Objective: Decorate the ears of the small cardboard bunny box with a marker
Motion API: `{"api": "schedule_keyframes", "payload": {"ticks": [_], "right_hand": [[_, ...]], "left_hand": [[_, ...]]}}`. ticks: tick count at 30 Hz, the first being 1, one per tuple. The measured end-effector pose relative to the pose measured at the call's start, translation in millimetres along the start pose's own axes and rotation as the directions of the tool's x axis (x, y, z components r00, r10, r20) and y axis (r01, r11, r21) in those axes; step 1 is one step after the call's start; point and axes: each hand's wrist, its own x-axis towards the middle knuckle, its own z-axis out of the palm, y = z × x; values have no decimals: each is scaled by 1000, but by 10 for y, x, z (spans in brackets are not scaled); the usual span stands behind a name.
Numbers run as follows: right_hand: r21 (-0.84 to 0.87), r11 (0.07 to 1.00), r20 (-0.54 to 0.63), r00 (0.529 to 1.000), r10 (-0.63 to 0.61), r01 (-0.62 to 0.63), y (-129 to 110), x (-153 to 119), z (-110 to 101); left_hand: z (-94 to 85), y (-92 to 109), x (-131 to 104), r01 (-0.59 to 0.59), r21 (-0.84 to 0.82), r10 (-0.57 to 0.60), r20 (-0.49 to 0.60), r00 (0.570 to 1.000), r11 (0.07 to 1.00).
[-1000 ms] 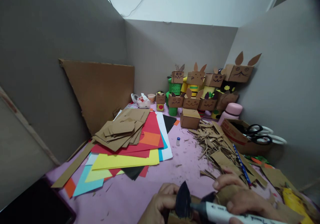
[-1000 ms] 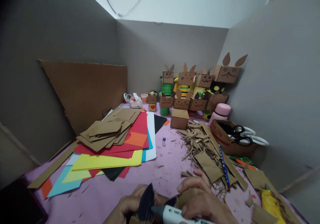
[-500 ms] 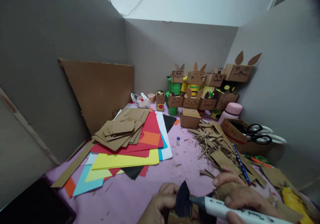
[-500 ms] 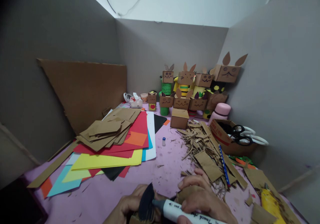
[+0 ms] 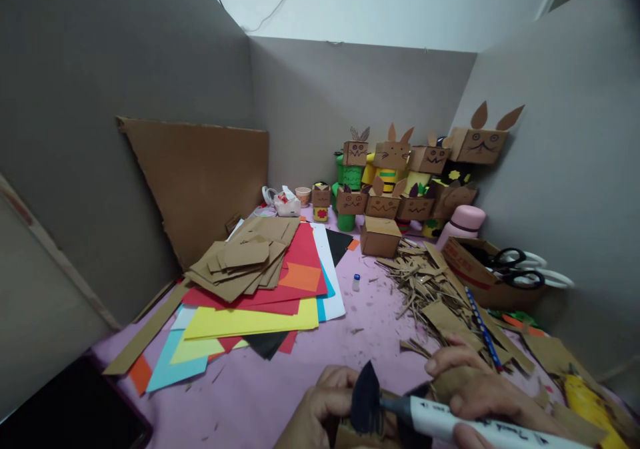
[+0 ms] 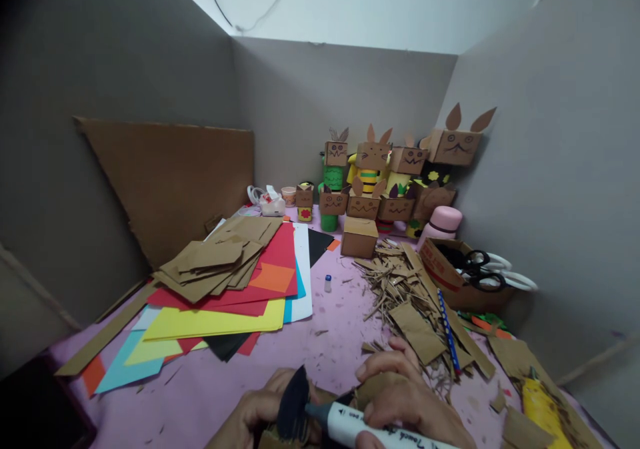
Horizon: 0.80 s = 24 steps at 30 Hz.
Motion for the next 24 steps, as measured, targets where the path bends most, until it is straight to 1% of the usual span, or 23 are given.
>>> {"api": "schedule_keyframes", "payload": {"ticks": [1,3,5,6,8,10,11,13,15,18,21,22,24], "right_hand": [[0,1000,-16,1000,-8,8,15,4,7],[18,995,25,995,-97,96,48,22,18],[25,980,72,978,-196,195,66,49,28],[7,977,70,975,-211,211,65,62,33],[-28,983,20,983,-180,181,49,87,41],[-15,987,-17,987,-161,161,33,113,40],[3,985,-1,985,-173,173,31,129,35],[33,973,80,969,-232,230,36,171,18],[15,969,123,962,-245,245,42,222,1],[17,960,78,957,-279,278,33,285,-5],[26,944,122,936,-330,330,16,294,7],[14,949,120,942,-315,315,16,284,13],[1,964,58,963,-264,265,22,260,32]], "left_hand": [[-1,-3,2,-5,-1,5,-1,1000,1000],[0,-9,4,-47,2,47,-6,999,999],[6,-14,3,-98,-3,98,-10,995,995],[10,-14,1,-114,-16,114,-13,993,993],[19,-11,-2,-115,-42,114,-26,993,992],[26,-5,-4,-89,-17,88,-31,996,996],[27,-5,-5,-73,4,73,-30,997,997],[26,-13,-10,-63,32,64,-18,998,997],[23,-33,-20,-92,13,92,-15,996,996],[18,-60,-35,-109,-19,109,-22,994,994],[15,-61,-35,-79,-8,79,-29,996,997],[16,-57,-32,-76,1,76,-29,997,997],[20,-49,-31,-85,15,86,-10,996,996]]}}
